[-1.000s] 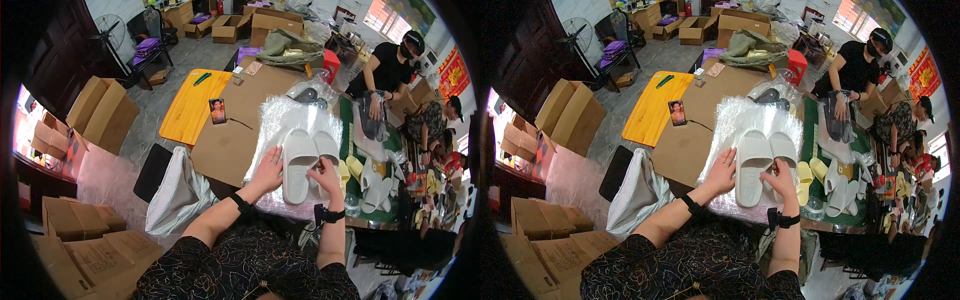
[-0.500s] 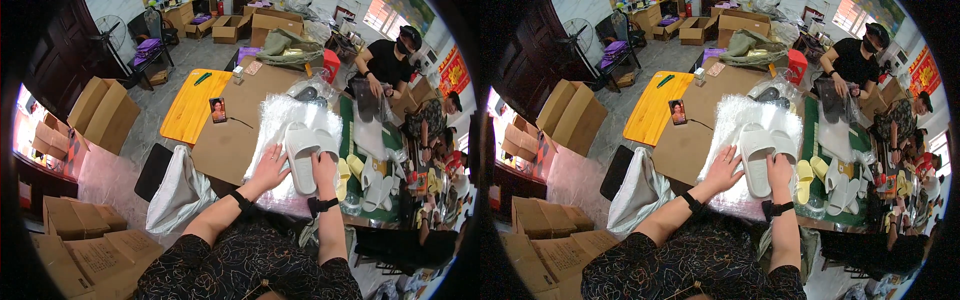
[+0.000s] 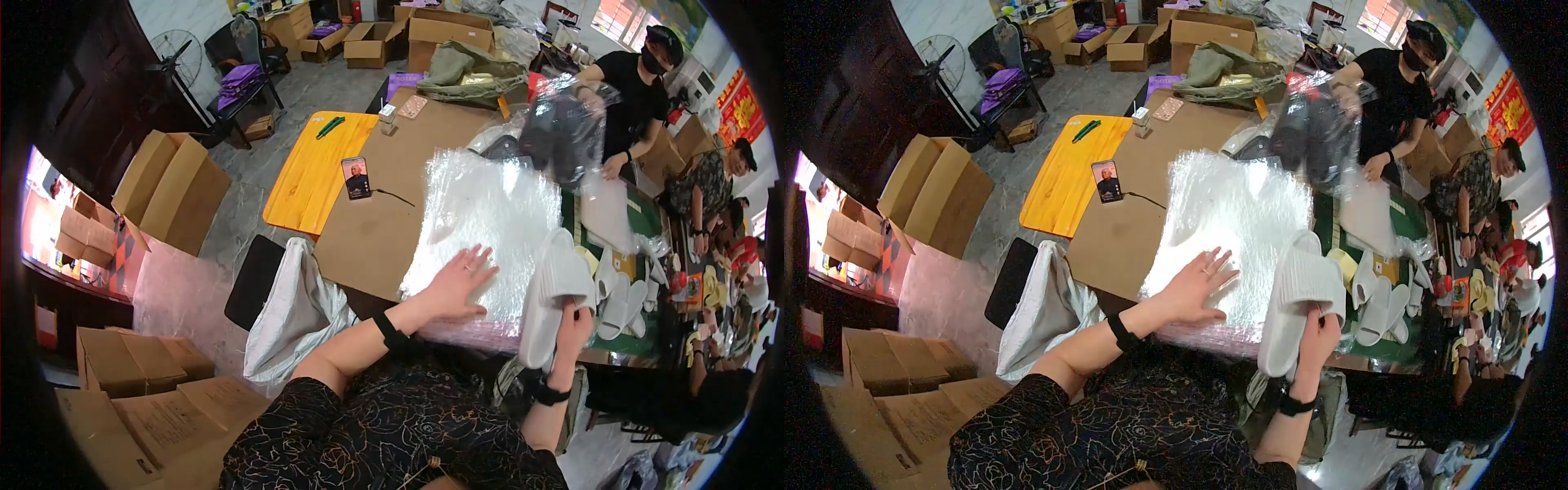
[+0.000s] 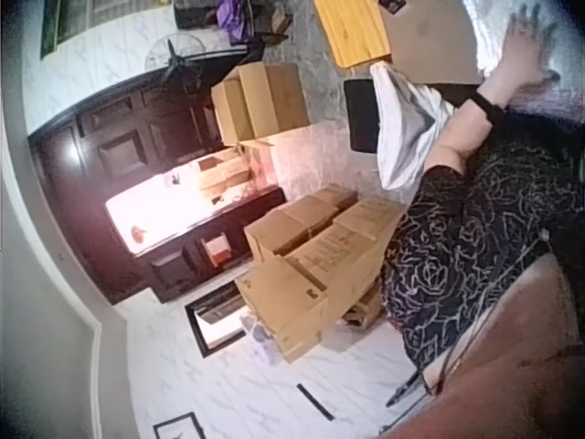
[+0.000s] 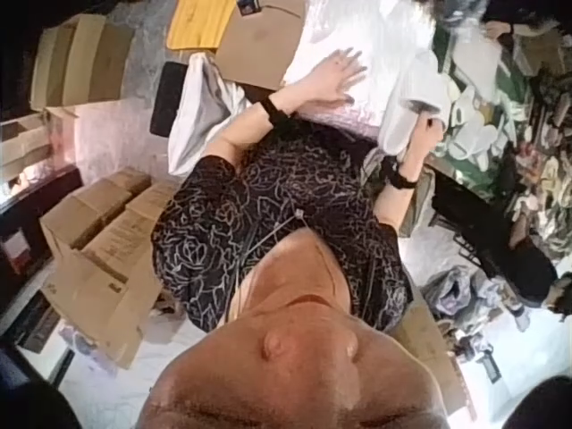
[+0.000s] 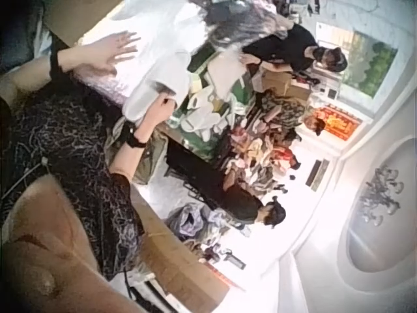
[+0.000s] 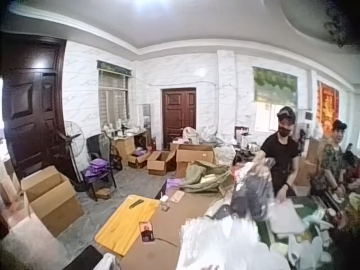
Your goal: The recorder is packing pairs of foam sandals/slides into individual plastic bags.
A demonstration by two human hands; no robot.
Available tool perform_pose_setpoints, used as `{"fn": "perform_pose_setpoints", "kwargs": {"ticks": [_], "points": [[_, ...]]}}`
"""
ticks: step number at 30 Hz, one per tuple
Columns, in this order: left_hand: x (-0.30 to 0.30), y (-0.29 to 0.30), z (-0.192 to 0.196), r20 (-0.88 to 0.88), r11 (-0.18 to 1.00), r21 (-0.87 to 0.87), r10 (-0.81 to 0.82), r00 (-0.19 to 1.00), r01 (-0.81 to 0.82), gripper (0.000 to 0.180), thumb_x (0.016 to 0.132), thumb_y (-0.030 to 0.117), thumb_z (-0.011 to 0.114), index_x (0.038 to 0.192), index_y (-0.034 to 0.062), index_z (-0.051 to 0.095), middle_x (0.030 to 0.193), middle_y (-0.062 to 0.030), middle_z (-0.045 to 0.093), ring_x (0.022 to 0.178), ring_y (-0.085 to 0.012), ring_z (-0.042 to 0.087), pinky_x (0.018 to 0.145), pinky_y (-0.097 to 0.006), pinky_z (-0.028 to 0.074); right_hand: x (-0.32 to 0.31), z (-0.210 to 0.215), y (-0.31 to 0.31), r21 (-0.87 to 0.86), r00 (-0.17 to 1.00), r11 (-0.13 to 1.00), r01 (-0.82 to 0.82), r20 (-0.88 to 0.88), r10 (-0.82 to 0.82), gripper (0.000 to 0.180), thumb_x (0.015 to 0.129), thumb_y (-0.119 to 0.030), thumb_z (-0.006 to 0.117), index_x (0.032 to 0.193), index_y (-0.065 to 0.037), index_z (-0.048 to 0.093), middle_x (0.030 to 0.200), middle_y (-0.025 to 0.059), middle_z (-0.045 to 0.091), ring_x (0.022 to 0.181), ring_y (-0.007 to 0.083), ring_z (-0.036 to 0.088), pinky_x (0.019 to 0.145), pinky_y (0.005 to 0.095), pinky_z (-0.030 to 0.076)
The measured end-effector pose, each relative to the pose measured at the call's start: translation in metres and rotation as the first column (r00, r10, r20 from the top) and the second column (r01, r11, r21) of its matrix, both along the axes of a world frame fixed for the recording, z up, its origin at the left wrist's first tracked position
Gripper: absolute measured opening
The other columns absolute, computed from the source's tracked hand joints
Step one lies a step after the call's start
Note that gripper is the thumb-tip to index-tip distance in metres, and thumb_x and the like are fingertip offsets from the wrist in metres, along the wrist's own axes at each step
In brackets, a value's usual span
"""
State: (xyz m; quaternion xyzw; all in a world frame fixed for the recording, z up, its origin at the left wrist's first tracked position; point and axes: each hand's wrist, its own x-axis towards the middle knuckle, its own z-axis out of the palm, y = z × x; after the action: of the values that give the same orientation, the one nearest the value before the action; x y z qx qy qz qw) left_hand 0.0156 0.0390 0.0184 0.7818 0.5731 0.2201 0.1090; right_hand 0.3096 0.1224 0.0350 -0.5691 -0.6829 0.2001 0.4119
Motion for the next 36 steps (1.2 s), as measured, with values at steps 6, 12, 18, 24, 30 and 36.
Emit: {"fn": "perform_pose_setpoints", "kwargs": {"ticks": [6, 12, 18, 24, 30, 36], "points": [[0.014, 0.001, -0.033, -0.101, 0.998, -0.06, -0.014, 0.995, 0.008, 0.057, 0.096, 0.045, 0.051, 0.146, 0.0199, 0.042, 0.156, -0.0152, 0.031, 0.146, -0.0362, 0.022, 0.118, -0.05, 0.021, 0.036, 0.011, -0.05, -0.043, 0.976, 0.998, 0.04, -0.212, -0.048, 0.019, 0.093, -0.012, 0.063, 0.092, 0.006, 0.06, 0.068, -0.0011, 0.049, 0.064, 0.0066, 0.038, 0.055, 0.0259, 0.032], [0.014, 0.01, -0.014, 0.005, 0.984, -0.165, 0.063, 0.998, -0.062, 0.038, 0.101, 0.032, 0.044, 0.135, 0.0204, 0.056, 0.15, -0.0112, 0.042, 0.141, -0.0337, 0.034, 0.116, -0.046, 0.026, 0.04, 0.043, -0.092, 0.038, 0.983, 0.999, 0.026, -0.184, -0.018, 0.012, 0.088, -0.007, 0.064, 0.093, 0.004, 0.062, 0.072, -0.0015, 0.053, 0.066, 0.0064, 0.043, 0.058, 0.0241, 0.036], [0.008, 0.022, -0.01, 0.372, 0.979, -0.189, 0.139, 0.918, -0.072, 0.04, 0.101, 0.034, 0.041, 0.126, 0.0121, 0.063, 0.133, -0.0177, 0.058, 0.129, -0.0392, 0.047, 0.108, -0.043, 0.038, 0.01, 0.06, -0.124, -0.135, 0.961, 0.964, -0.23, 0.124, 0.247, 0.019, 0.077, -0.013, 0.076, 0.091, -0.003, 0.068, 0.077, 0.0143, 0.062, 0.062, 0.0281, 0.057, 0.057, 0.0348, 0.045], [0.0, 0.028, 0.002, 0.513, 0.936, -0.35, 0.221, 0.829, -0.032, 0.041, 0.102, 0.031, 0.038, 0.125, 0.0079, 0.063, 0.133, -0.0209, 0.057, 0.127, -0.0386, 0.049, 0.108, -0.042, 0.038, 0.002, 0.045, -0.129, -0.139, 0.889, 0.981, -0.133, 0.422, 0.18, 0.023, 0.081, -0.021, 0.073, 0.079, -0.003, 0.059, 0.073, 0.0138, 0.059, 0.069, 0.035, 0.059, 0.057, 0.0453, 0.045], [-0.002, 0.019, 0.007, 0.414, 0.988, -0.148, 0.013, 0.91, 0.053, 0.042, 0.1, 0.032, 0.043, 0.132, 0.008, 0.058, 0.137, -0.0222, 0.053, 0.128, -0.0369, 0.049, 0.108, -0.042, 0.037, -0.022, 0.057, -0.127, -0.042, 0.913, 0.987, -0.157, 0.376, 0.161, 0.023, 0.082, -0.023, 0.072, 0.078, -0.003, 0.061, 0.071, 0.0148, 0.058, 0.066, 0.0349, 0.059, 0.056, 0.0453, 0.044], [0.011, 0.004, 0.039, 0.286, 0.987, -0.135, -0.047, 0.957, 0.088, 0.071, 0.086, 0.051, 0.062, 0.143, 0.0122, 0.046, 0.14, -0.0274, 0.047, 0.132, -0.0422, 0.043, 0.11, -0.045, 0.035, -0.031, 0.048, -0.127, -0.051, 0.88, 0.977, -0.208, 0.426, 0.209, 0.026, 0.082, -0.023, 0.072, 0.074, -0.003, 0.058, 0.072, 0.016, 0.059, 0.067, 0.0364, 0.06, 0.057, 0.0463, 0.046]]}}
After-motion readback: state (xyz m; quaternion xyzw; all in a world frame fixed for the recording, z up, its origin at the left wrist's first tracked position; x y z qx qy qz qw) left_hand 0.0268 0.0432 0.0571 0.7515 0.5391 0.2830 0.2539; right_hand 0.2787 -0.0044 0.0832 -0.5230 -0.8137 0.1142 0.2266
